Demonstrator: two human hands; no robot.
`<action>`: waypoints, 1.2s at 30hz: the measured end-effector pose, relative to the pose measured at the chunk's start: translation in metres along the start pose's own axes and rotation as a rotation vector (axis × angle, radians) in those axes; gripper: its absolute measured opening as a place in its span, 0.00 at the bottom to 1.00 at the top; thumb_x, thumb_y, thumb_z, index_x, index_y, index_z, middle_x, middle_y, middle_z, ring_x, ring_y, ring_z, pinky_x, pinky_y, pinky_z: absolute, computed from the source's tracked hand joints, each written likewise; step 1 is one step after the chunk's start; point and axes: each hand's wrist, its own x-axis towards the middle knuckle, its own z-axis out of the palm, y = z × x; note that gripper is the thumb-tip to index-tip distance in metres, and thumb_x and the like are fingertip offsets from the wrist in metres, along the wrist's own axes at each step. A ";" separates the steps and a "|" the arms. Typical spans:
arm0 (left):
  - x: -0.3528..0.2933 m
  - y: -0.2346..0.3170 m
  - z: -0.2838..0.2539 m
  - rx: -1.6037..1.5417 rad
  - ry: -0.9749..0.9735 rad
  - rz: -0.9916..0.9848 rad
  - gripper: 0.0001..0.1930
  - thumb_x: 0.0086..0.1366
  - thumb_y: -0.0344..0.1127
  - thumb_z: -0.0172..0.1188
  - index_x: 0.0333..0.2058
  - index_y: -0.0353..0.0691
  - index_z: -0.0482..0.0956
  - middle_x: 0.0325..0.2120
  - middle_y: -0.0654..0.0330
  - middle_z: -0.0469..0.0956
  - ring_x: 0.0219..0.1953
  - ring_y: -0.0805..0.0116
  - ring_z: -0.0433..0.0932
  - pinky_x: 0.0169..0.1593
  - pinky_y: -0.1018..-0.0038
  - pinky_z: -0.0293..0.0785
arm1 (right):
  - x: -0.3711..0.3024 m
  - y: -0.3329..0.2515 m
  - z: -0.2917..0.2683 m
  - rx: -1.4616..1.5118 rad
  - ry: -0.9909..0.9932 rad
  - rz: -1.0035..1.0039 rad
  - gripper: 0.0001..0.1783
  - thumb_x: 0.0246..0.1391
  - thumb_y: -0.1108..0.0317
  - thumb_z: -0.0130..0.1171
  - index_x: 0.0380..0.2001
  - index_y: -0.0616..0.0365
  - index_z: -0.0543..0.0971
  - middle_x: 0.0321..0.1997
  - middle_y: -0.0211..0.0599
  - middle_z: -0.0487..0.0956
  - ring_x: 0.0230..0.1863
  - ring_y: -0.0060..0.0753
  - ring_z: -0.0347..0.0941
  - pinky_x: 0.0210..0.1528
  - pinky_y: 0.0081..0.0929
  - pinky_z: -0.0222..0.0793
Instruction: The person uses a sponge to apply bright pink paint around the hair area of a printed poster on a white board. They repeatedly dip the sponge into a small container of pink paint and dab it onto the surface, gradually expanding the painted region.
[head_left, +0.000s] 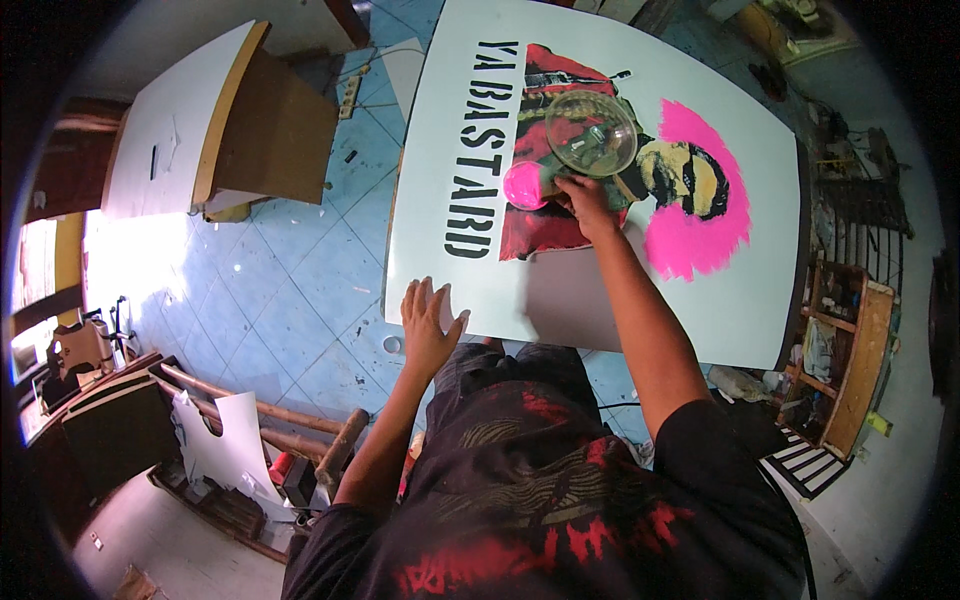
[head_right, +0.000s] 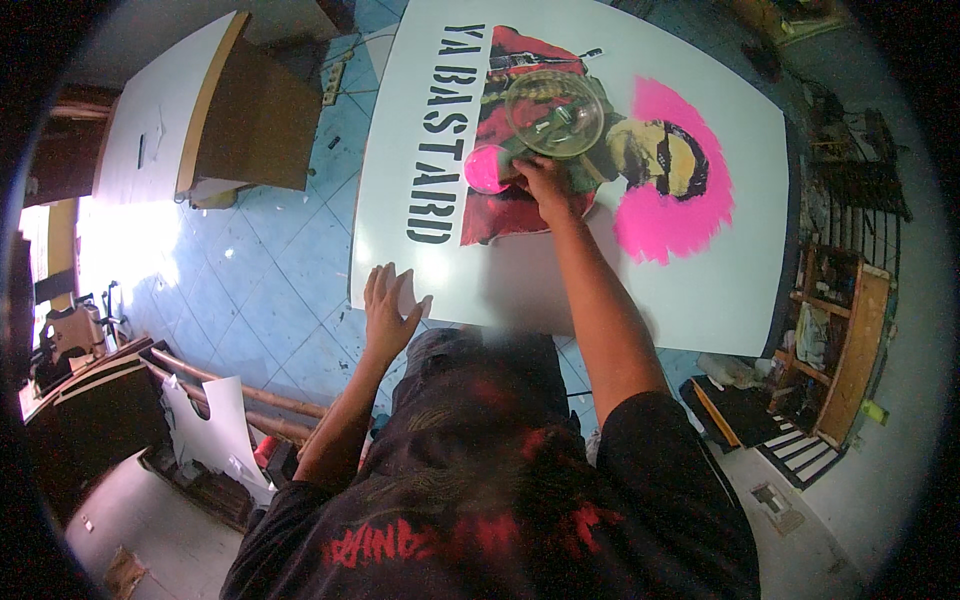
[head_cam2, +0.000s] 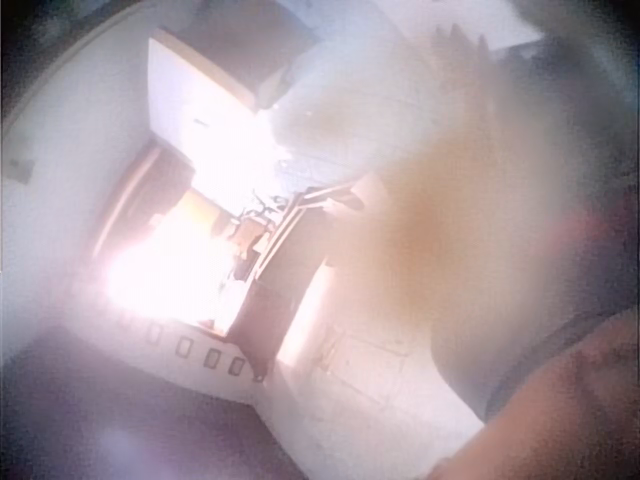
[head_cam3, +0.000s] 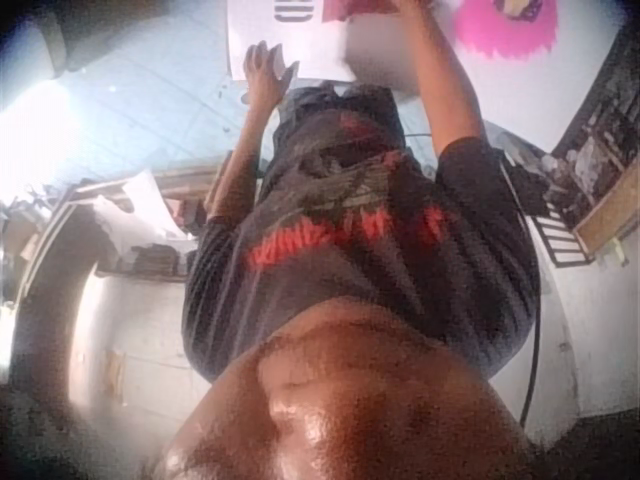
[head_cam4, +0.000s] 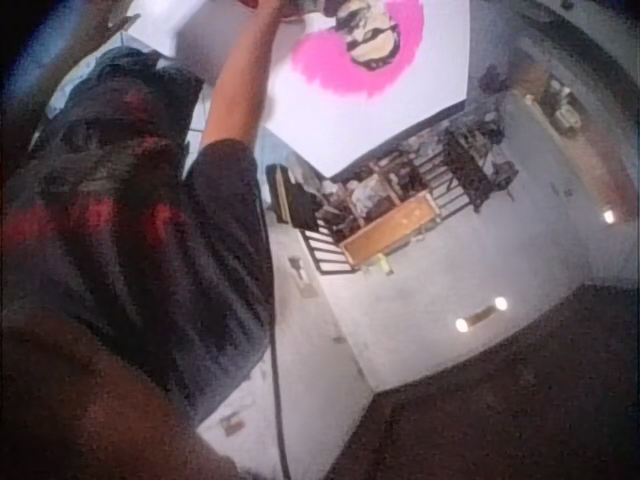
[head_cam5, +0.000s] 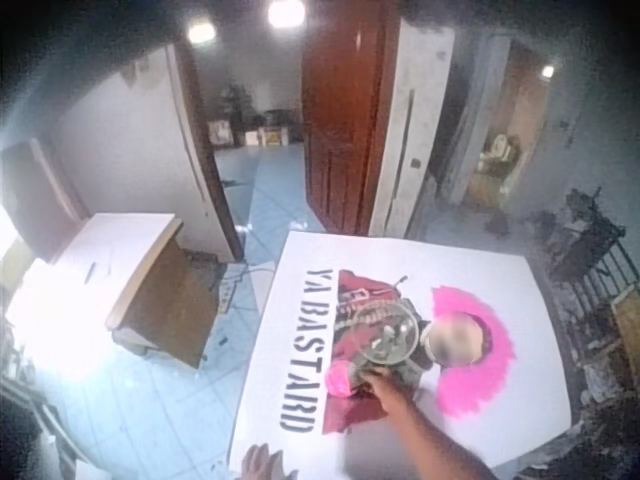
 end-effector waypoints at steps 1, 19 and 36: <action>0.006 0.004 0.002 -0.001 0.008 0.017 0.29 0.57 0.42 0.68 0.56 0.41 0.74 0.63 0.43 0.63 0.68 0.39 0.55 0.69 0.48 0.51 | -0.003 -0.002 -0.001 0.114 0.002 0.037 0.11 0.59 0.63 0.63 0.41 0.55 0.82 0.32 0.26 0.81 0.29 0.21 0.76 0.31 0.19 0.69; 0.166 0.157 0.116 -0.098 -0.289 0.629 0.30 0.58 0.33 0.63 0.60 0.38 0.69 0.62 0.48 0.65 0.64 0.46 0.64 0.64 0.55 0.64 | -0.113 -0.054 -0.224 0.229 0.353 -0.122 0.14 0.60 0.64 0.62 0.45 0.62 0.81 0.38 0.33 0.82 0.33 0.24 0.76 0.38 0.19 0.71; 0.247 0.202 0.188 0.510 -0.276 0.904 0.28 0.66 0.35 0.49 0.66 0.45 0.62 0.67 0.48 0.59 0.63 0.47 0.67 0.62 0.55 0.68 | -0.074 -0.061 -0.261 -0.332 0.293 -0.265 0.19 0.57 0.63 0.66 0.46 0.67 0.81 0.40 0.36 0.83 0.40 0.22 0.77 0.42 0.22 0.74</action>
